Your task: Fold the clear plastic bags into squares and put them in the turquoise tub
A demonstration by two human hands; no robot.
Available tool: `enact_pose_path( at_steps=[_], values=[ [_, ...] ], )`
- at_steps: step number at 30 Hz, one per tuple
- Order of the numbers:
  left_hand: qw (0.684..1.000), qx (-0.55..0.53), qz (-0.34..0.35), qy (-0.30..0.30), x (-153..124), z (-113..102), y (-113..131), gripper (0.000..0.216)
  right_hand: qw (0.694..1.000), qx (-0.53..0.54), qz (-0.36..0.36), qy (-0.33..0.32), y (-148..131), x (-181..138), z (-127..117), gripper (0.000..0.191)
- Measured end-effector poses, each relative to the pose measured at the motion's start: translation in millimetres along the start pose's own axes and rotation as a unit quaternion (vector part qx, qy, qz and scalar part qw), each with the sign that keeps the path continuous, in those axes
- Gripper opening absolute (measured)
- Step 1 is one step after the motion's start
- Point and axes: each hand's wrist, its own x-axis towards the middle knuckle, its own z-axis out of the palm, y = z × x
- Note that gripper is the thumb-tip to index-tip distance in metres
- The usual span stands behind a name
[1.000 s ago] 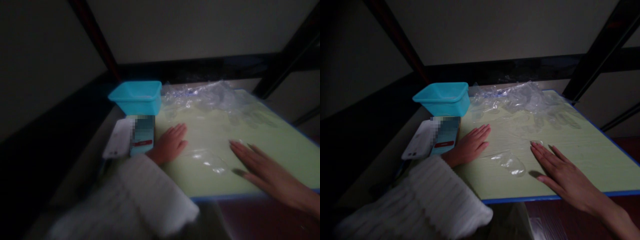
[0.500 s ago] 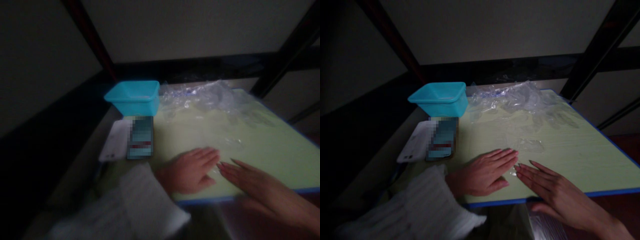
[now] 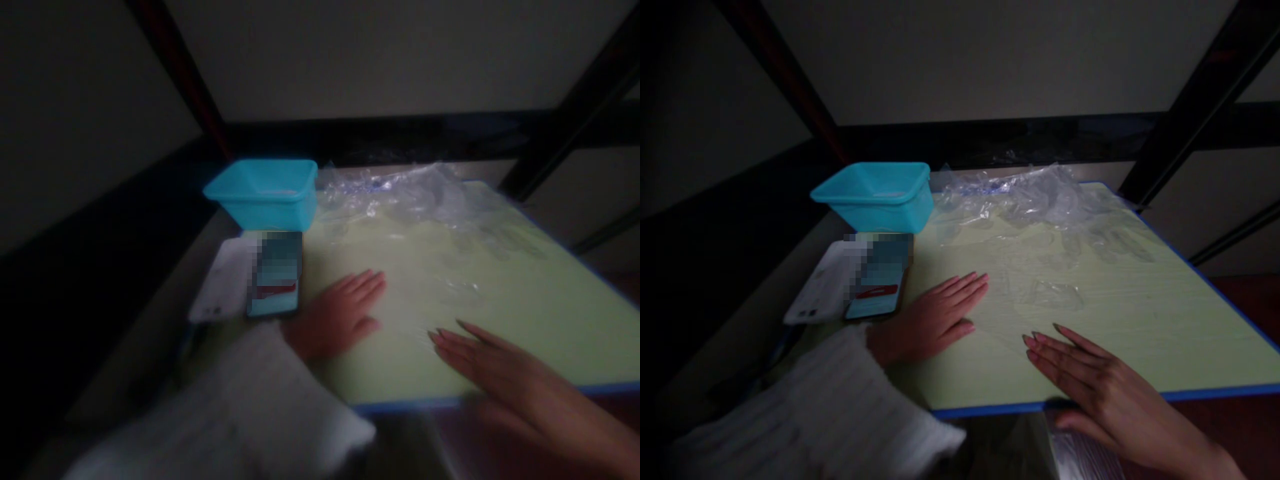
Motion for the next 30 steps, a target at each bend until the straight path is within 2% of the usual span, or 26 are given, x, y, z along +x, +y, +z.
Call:
enact_pose_path(
  at_steps=[7, 10, 13, 15, 19, 25, 28, 30],
  values=[
    [0.997, 0.032, -0.074, 0.021, -13.8, 1.7, -9.0, 0.064, 1.0, -0.005, -0.003, -0.012, 0.8, -1.8, 2.5, 0.066],
    [0.994, 0.042, -0.09, 0.037, -14.3, -1.7, -11.2, 0.065, 0.999, 0.033, 0.019, 0.026, 2.3, -8.2, 1.5, 0.061],
    [0.997, 0.029, -0.057, 0.051, -11.7, -7.5, -10.2, 0.059, 0.993, 0.064, 0.075, 0.072, 5.4, -15.0, -1.1, 0.056],
    [0.999, 0.009, -0.008, 0.047, -9.7, -10.5, -7.5, 0.058, 0.991, 0.072, 0.089, 0.066, 7.1, -15.2, -3.3, 0.056],
    [0.996, -0.025, 0.079, 0.013, -7.7, -9.6, -0.9, 0.063, 0.997, 0.054, 0.033, 0.042, 7.2, -3.8, -6.9, 0.061],
    [0.996, -0.044, 0.071, -0.021, -8.6, -2.0, 1.0, 0.068, 1.0, 0.006, -0.016, 0.023, 6.1, 9.6, -6.1, 0.067],
    [0.995, -0.06, 0.08, 0.001, -8.3, -4.2, -0.9, 0.065, 1.0, 0.01, -0.021, 0.0, 7.2, 11.5, -5.0, 0.056],
    [0.994, -0.074, 0.079, 0.026, -8.0, -7.3, -1.8, 0.062, 0.999, 0.022, 0.013, 0.028, 8.9, 12.9, -5.9, 0.044]
  ],
)
